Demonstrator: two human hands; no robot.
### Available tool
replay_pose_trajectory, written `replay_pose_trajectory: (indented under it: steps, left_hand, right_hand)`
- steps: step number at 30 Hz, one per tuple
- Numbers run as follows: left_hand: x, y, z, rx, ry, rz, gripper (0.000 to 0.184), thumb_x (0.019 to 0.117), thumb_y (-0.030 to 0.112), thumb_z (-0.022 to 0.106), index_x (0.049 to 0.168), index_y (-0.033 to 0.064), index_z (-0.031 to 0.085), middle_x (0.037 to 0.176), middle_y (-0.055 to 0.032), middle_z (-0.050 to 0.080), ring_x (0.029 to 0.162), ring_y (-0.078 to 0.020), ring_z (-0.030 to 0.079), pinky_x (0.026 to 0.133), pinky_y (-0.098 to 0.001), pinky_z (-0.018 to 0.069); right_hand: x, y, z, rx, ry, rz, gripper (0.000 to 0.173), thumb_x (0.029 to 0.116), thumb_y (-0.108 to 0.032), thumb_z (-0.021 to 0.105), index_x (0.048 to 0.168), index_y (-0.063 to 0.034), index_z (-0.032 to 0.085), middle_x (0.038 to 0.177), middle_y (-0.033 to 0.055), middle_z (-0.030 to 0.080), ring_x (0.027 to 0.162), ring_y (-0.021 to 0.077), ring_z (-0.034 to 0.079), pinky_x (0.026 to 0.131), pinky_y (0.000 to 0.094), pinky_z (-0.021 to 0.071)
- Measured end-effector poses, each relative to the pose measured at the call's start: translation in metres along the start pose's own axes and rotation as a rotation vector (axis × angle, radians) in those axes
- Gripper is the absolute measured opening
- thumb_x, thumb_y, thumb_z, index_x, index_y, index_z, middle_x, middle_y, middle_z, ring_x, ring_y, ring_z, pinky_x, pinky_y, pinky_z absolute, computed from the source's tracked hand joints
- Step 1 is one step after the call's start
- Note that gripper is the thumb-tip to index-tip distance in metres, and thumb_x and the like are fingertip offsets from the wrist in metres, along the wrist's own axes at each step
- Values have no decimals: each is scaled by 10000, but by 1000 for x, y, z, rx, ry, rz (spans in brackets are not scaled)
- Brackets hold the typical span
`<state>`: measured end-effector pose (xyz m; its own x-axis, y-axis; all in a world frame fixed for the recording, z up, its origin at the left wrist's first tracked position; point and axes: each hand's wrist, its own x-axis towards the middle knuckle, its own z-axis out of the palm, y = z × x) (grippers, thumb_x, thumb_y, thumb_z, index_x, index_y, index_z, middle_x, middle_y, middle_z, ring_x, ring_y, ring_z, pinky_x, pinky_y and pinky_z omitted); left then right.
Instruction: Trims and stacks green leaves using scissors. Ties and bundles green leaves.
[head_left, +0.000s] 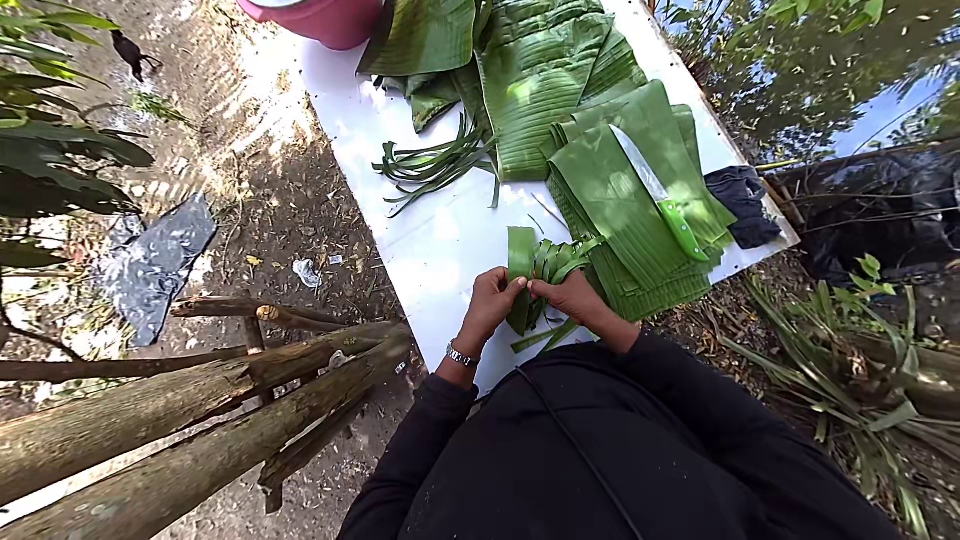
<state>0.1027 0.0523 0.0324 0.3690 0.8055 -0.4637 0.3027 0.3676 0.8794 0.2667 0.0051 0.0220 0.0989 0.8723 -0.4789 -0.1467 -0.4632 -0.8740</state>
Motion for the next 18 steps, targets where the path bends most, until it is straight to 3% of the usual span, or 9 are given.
replay_pose_trajectory:
  steps: [2, 6, 13, 16, 18]
  left_hand:
    - [-1, 0, 0, 23, -3, 9, 123, 991, 89, 662, 962, -28, 638, 780, -81, 662, 698, -122, 645, 705, -313, 566]
    - [0, -1, 0, 22, -16, 11, 125, 1001, 92, 646, 998, -33, 637, 811, -93, 674, 734, -135, 663, 736, -328, 574]
    - [-4, -2, 1, -110, -176, 44, 162, 1034, 97, 553, 1075, -39, 631, 898, -79, 689, 847, -118, 675, 843, -330, 578]
    - [-15, 13, 0, -234, -204, 113, 134, 1006, 103, 602, 1050, -7, 663, 912, -52, 705, 860, -110, 678, 866, -329, 577]
    - [-27, 32, -13, -365, -213, 234, 189, 975, 230, 675, 1066, 65, 693, 925, -16, 705, 846, -93, 672, 835, -313, 582]
  right_hand:
    - [1, 3, 0, -21, 4, -36, 169, 858, -20, 784, 976, -33, 664, 762, 37, 682, 657, 103, 637, 640, 272, 549]
    - [2, 5, 0, -23, -5, -59, 161, 865, -20, 783, 976, -25, 667, 766, 35, 685, 666, 102, 645, 661, 272, 562]
    - [0, 2, 1, -111, 49, -44, 289, 839, -65, 814, 1076, -17, 655, 905, 70, 699, 823, 123, 677, 781, 336, 581]
    - [7, 9, 0, -66, 60, 34, 251, 884, -86, 775, 1082, -21, 635, 836, 61, 642, 676, 114, 580, 620, 303, 504]
    - [9, 9, -1, 18, 68, 95, 155, 925, -82, 721, 1042, -51, 625, 747, 29, 611, 542, 76, 485, 494, 246, 412]
